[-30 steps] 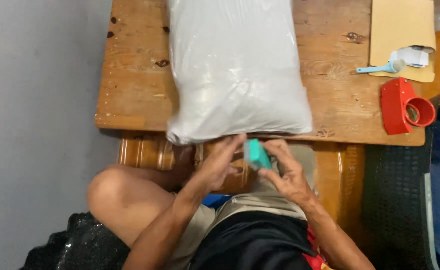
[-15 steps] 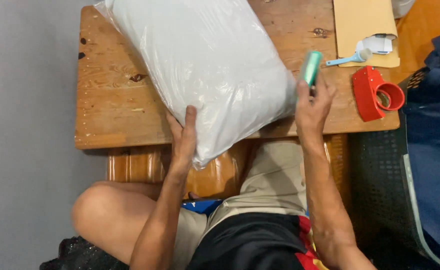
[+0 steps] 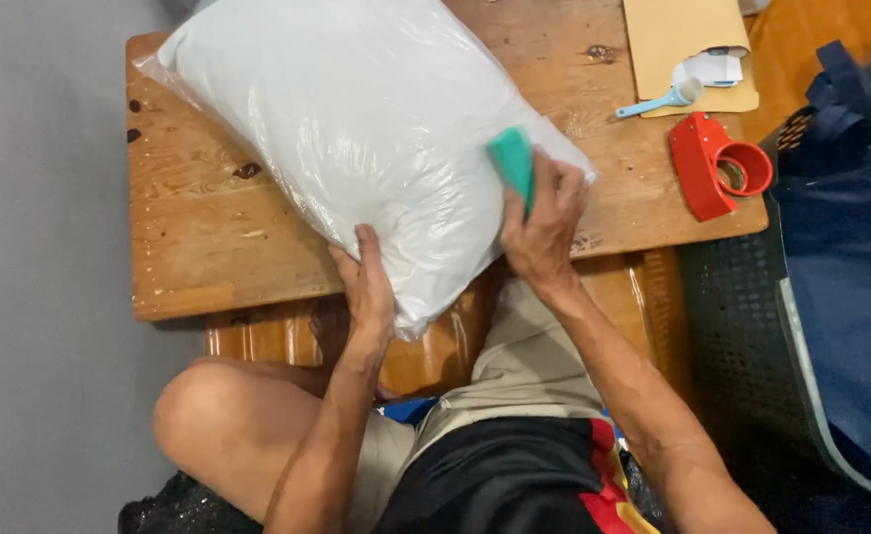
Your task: The person uses a green plastic scraper to repeatedly smooth the surface of a pillow wrapped in clear plastic on a wooden table. They rub the scraper along the edges and across the face of the pillow, then flip it over and continue smoothing the other side.
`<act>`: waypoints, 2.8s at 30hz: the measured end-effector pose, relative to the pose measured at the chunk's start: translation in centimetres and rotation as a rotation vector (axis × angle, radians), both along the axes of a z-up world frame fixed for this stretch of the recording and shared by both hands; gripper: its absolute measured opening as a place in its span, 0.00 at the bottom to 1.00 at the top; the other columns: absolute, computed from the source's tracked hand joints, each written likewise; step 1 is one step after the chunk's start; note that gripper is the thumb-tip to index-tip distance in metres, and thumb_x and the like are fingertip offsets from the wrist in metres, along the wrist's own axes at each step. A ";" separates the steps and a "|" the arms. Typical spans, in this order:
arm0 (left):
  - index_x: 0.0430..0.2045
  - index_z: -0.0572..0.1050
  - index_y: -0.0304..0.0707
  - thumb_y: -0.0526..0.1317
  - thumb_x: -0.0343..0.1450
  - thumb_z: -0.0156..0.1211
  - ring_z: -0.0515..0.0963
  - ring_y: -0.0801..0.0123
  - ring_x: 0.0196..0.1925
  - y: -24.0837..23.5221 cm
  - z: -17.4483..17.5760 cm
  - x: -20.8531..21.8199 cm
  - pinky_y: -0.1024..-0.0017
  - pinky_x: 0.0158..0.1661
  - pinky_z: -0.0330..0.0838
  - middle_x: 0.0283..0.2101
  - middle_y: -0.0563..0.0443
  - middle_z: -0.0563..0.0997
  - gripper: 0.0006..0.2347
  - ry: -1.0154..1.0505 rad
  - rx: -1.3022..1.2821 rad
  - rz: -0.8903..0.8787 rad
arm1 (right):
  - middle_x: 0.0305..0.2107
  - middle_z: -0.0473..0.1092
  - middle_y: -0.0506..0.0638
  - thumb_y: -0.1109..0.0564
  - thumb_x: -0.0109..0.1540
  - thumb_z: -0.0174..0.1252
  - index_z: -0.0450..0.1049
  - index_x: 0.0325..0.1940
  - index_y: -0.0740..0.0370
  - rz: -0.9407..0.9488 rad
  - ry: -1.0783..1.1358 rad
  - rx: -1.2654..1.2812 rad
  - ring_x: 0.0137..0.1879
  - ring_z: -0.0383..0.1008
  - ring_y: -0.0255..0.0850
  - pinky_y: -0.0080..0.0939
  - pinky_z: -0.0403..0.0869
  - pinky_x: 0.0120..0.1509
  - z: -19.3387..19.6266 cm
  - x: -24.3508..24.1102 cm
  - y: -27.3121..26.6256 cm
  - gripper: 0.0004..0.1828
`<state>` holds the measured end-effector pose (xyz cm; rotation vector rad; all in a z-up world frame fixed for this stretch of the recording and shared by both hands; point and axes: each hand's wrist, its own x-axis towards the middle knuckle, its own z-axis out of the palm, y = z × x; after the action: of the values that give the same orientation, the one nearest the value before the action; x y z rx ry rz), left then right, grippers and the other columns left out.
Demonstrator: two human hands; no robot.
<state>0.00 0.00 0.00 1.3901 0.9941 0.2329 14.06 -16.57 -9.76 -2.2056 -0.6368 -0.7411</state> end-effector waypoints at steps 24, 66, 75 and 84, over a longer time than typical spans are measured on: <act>0.74 0.38 0.30 0.68 0.72 0.44 0.44 0.35 0.78 -1.9 -2.8 1.3 0.44 0.73 0.35 0.76 0.24 0.42 0.45 -0.098 -0.113 0.080 | 0.48 0.63 0.67 0.53 0.66 0.61 0.67 0.69 0.62 -0.190 0.458 0.316 0.57 0.69 0.65 0.55 0.66 0.65 -5.9 11.8 -6.7 0.28; 0.65 0.65 0.59 0.78 0.59 0.45 0.62 0.59 0.72 0.1 -1.2 1.6 0.49 0.73 0.52 0.67 0.54 0.65 0.42 -0.869 -1.044 0.239 | 0.46 0.70 0.65 0.60 0.59 0.59 0.75 0.61 0.60 0.909 0.426 -0.858 0.49 0.70 0.64 0.61 0.65 0.51 22.7 -0.4 2.3 0.24; 0.68 0.60 0.64 0.75 0.59 0.51 0.61 0.57 0.73 0.1 -2.7 1.9 0.47 0.74 0.49 0.69 0.55 0.63 0.41 -0.824 -1.022 0.300 | 0.43 0.69 0.52 0.57 0.49 0.70 0.74 0.53 0.54 0.940 0.155 -0.864 0.46 0.69 0.52 0.53 0.66 0.49 13.9 -7.1 -1.4 0.28; 0.74 0.29 0.41 0.53 0.62 0.73 0.59 0.44 0.72 -4.1 -0.2 2.4 0.44 0.71 0.51 0.73 0.27 0.47 0.56 -0.386 -0.521 0.147 | 0.52 0.64 0.56 0.54 0.59 0.69 0.70 0.67 0.63 0.677 0.347 0.049 0.55 0.69 0.49 0.46 0.71 0.60 10.7 -6.5 -5.7 0.33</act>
<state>2.36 -4.15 -0.18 0.7621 0.7608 0.3117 7.54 -22.31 0.95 -1.8265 -1.0790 -0.0244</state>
